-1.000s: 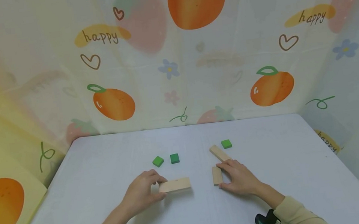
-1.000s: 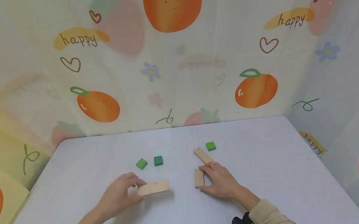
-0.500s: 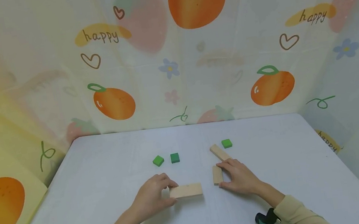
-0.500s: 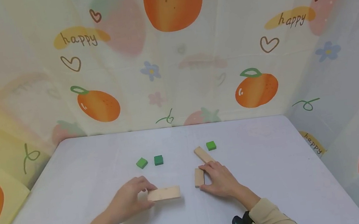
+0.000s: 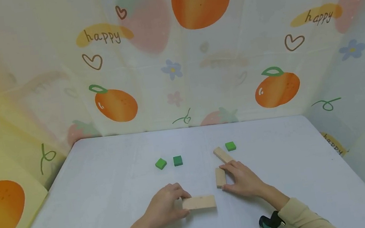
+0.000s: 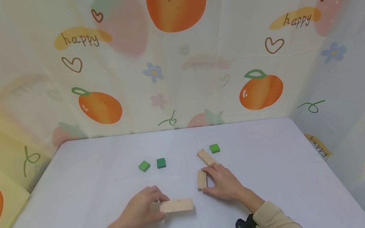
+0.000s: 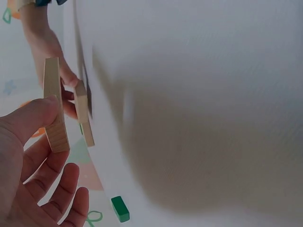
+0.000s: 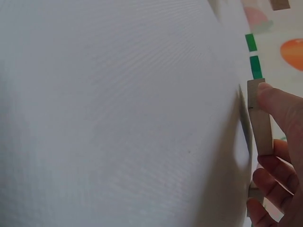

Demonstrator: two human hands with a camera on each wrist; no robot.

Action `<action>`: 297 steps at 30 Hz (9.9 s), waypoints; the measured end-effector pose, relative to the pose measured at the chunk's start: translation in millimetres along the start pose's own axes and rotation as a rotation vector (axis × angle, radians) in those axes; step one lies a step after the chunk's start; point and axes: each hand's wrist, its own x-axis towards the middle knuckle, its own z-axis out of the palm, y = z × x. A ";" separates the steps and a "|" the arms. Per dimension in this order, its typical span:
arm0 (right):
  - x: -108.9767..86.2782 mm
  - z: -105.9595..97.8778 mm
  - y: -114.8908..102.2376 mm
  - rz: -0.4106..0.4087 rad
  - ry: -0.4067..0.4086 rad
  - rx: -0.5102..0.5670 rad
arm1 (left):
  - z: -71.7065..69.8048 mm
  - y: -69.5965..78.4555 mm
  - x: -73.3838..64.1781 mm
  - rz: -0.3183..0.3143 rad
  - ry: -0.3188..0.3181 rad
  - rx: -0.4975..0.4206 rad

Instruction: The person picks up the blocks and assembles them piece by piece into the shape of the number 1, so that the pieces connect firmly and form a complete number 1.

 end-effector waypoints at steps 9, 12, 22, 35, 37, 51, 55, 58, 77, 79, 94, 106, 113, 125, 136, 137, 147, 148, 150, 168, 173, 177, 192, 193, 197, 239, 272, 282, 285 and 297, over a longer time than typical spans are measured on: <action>6.7 -5.4 -4.3 -0.006 -0.015 -0.007 | 10.7 2.1 0.2 0.000 -0.033 -0.009; 8.6 -7.6 -6.0 -0.019 -0.014 -0.008 | 12.8 2.7 -0.6 -0.002 -0.043 -0.010; 12.3 -14.7 -11.6 -0.051 -0.024 0.001 | 23.0 3.2 -3.7 0.012 -0.048 0.005; 13.8 -19.6 -16.6 -0.084 -0.035 0.006 | 31.8 8.6 -3.5 -0.003 -0.109 0.012; 14.1 -20.2 -17.2 -0.089 -0.040 0.016 | 32.2 9.2 -3.8 -0.001 -0.111 0.015; 14.9 -18.3 -24.6 -0.089 -0.070 0.045 | 36.8 8.4 -4.8 -0.027 -0.163 -0.002; 14.3 -16.9 -27.0 -0.088 -0.072 0.053 | 38.4 7.9 -5.0 -0.027 -0.160 0.012; 13.7 -16.4 -28.8 -0.081 -0.079 0.052 | 39.6 7.4 -5.1 -0.027 -0.162 0.024; 5.6 -7.7 -39.5 -0.146 -0.091 0.074 | 41.7 4.6 -7.3 0.010 -0.147 0.031; 4.1 -6.4 -39.7 -0.159 -0.086 0.072 | 41.5 4.5 -7.9 0.012 -0.148 0.032; -2.1 -0.9 -47.0 -0.126 -0.165 0.091 | 36.9 4.4 -12.2 -0.037 -0.157 -0.028; -6.1 5.6 -51.4 -0.162 -0.154 0.107 | 37.7 4.9 -15.2 -0.083 -0.132 -0.065; -8.0 9.3 -52.8 -0.170 -0.162 0.101 | 38.3 5.0 -15.0 -0.094 -0.133 -0.072; -10.9 11.9 -55.4 -0.180 -0.162 0.105 | 38.4 2.8 -17.0 -0.091 -0.118 -0.123; -12.9 16.1 -53.8 -0.177 -0.156 0.090 | 38.9 1.2 -15.9 -0.105 -0.135 -0.157; -13.1 16.3 -53.7 -0.177 -0.154 0.089 | 39.0 0.9 -15.8 -0.103 -0.134 -0.158; -13.3 16.2 -53.6 -0.174 -0.150 0.086 | 38.5 1.0 -15.2 -0.102 -0.140 -0.163; -13.2 16.4 -53.5 -0.175 -0.150 0.084 | 38.6 0.9 -15.1 -0.100 -0.140 -0.162; -13.0 16.4 -53.4 -0.179 -0.147 0.084 | 38.9 0.6 -15.0 -0.096 -0.137 -0.160; -11.5 15.3 -53.8 -0.189 -0.139 0.095 | 38.1 -0.4 -13.8 -0.092 -0.142 -0.162; -11.3 14.9 -52.8 -0.160 -0.175 0.121 | 39.3 -0.9 -14.4 -0.086 -0.138 -0.164; -11.1 13.1 -50.6 -0.135 -0.195 0.135 | 40.3 -1.3 -15.0 -0.073 -0.130 -0.150; 5.5 -6.2 -25.7 -0.128 0.020 0.140 | 39.7 -0.4 -15.4 -0.090 -0.129 -0.145; 7.0 -8.1 -23.0 -0.123 0.033 0.135 | 40.1 -0.6 -15.4 -0.093 -0.129 -0.144; 12.1 -14.3 -10.9 -0.107 0.097 0.116 | 41.4 -1.3 -15.6 -0.100 -0.132 -0.143; 17.6 1.8 22.8 0.182 0.128 0.078 | 38.9 -0.2 -17.6 -0.070 -0.117 -0.162; 25.7 -4.0 27.8 0.073 -0.036 0.011 | 38.5 -1.0 -17.0 -0.068 -0.114 -0.175; 33.9 -9.6 36.4 0.062 -0.179 0.047 | 38.5 -1.1 -16.5 -0.069 -0.123 -0.178; 37.5 -11.5 37.8 0.064 -0.215 0.057 | 38.5 -1.2 -16.4 -0.070 -0.123 -0.178; 47.4 -14.6 45.1 0.083 -0.304 0.122 | 38.5 -1.1 -16.9 -0.070 -0.125 -0.181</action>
